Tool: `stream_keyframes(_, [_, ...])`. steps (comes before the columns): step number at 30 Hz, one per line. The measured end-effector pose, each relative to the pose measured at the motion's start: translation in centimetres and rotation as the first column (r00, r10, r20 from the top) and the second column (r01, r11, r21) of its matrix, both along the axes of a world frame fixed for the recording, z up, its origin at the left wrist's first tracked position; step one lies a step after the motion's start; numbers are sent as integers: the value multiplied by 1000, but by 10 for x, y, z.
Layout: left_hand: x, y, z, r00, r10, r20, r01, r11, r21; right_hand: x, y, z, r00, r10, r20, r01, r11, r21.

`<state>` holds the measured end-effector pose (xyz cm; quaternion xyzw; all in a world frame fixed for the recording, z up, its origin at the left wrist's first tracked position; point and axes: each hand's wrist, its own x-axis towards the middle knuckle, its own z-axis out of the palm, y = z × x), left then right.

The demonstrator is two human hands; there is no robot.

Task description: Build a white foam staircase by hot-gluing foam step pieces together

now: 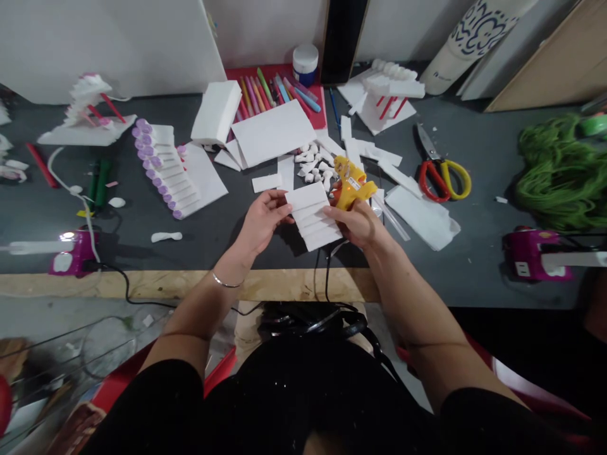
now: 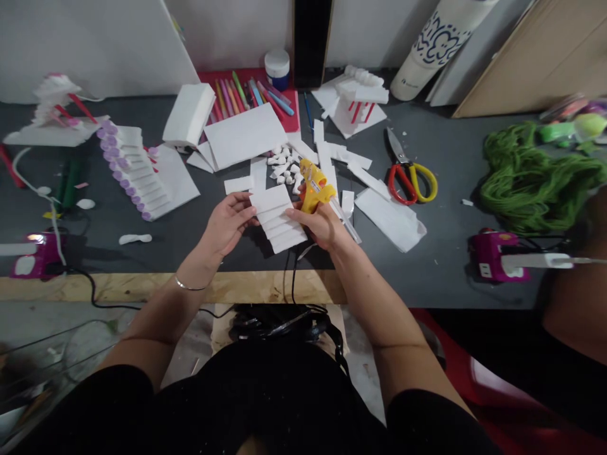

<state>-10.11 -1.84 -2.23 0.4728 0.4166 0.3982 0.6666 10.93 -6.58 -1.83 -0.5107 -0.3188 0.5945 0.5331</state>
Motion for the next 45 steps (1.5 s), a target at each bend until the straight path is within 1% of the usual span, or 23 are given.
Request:
stream_keyframes(3, [-7, 5, -1, 998, 12, -68, -5, 994, 110, 2, 2, 1, 999, -22, 42, 22, 1000, 4])
stream_keyframes(5, [-17, 12, 0, 988, 75, -133, -47, 978, 204, 3, 3, 1, 997, -43, 70, 43, 999, -2])
stream_keyframes(7, [-30, 22, 2, 951, 184, -248, -93, 936, 340, 5, 2, 3, 995, -49, 91, 50, 999, -10])
stream_keyframes(8, [-36, 28, 3, 914, 230, -335, -73, 903, 422, 5, 2, 4, 994, -43, 96, 45, 999, -18])
stream_keyframes(10, [-48, 40, 2, 812, 261, -523, 74, 842, 535, 5, 1, 6, 995, -36, 94, 39, 999, -30])
stream_keyframes(12, [-55, 50, -3, 715, 288, -637, 209, 781, 589, 5, 0, 7, 996, -32, 79, 34, 999, -28])
stream_keyframes(13, [-58, 55, -6, 689, 289, -665, 253, 764, 594, 6, 0, 7, 997, -37, 71, 38, 999, -21])
stream_keyframes(15, [-60, 62, -14, 649, 255, -717, 317, 766, 559, 6, -1, 7, 997, -47, 66, 47, 999, -7])
stream_keyframes(17, [-62, 68, -22, 631, 240, -737, 341, 768, 542, 8, -1, 6, 995, -56, 83, 56, 998, 7])
stream_keyframes(19, [-64, 74, -28, 623, 249, -741, 352, 757, 551, 9, -1, 4, 993, -54, 109, 52, 998, 22])
stream_keyframes(21, [-66, 80, -30, 621, 257, -741, 353, 752, 557, 9, 0, 3, 990, -51, 128, 47, 998, 36])
stream_keyframes(22, [-67, 83, -30, 620, 253, -743, 349, 759, 550, 10, 0, 3, 990, -51, 132, 46, 998, 42])
stream_keyframes(25, [-66, 88, -25, 611, 236, -755, 321, 799, 509, 9, 1, 4, 989, -57, 136, 50, 997, 51])
stream_keyframes(27, [-65, 88, -21, 623, 237, -746, 293, 813, 503, 9, 1, 5, 989, -52, 136, 45, 998, 50])
stream_keyframes(30, [-62, 82, -12, 705, 231, -671, 228, 822, 522, 9, 1, 5, 989, -26, 144, 20, 999, 47])
stream_keyframes(32, [-59, 77, -6, 771, 194, -606, 158, 865, 477, 10, 1, 5, 986, -8, 164, 0, 999, 49])
stream_keyframes(34, [-56, 73, 1, 829, 155, -537, 78, 919, 386, 12, 1, 4, 982, 2, 190, -11, 999, 47])
stream_keyframes(36, [-53, 70, 9, 881, 139, -452, 20, 944, 329, 13, 1, 4, 976, 2, 219, -12, 999, 43])
stream_keyframes(39, [-49, 70, 20, 933, 103, -346, 15, 946, 323, 15, 1, 3, 969, -22, 246, 7, 998, 60])
stream_keyframes(42, [-43, 71, 28, 951, 78, -299, 30, 940, 340, 17, 2, 1, 971, -56, 231, 37, 996, 82])
stream_keyframes(45, [-33, 69, 33, 961, 37, -274, 56, 945, 323, 20, 2, -3, 972, -51, 230, 30, 995, 92])
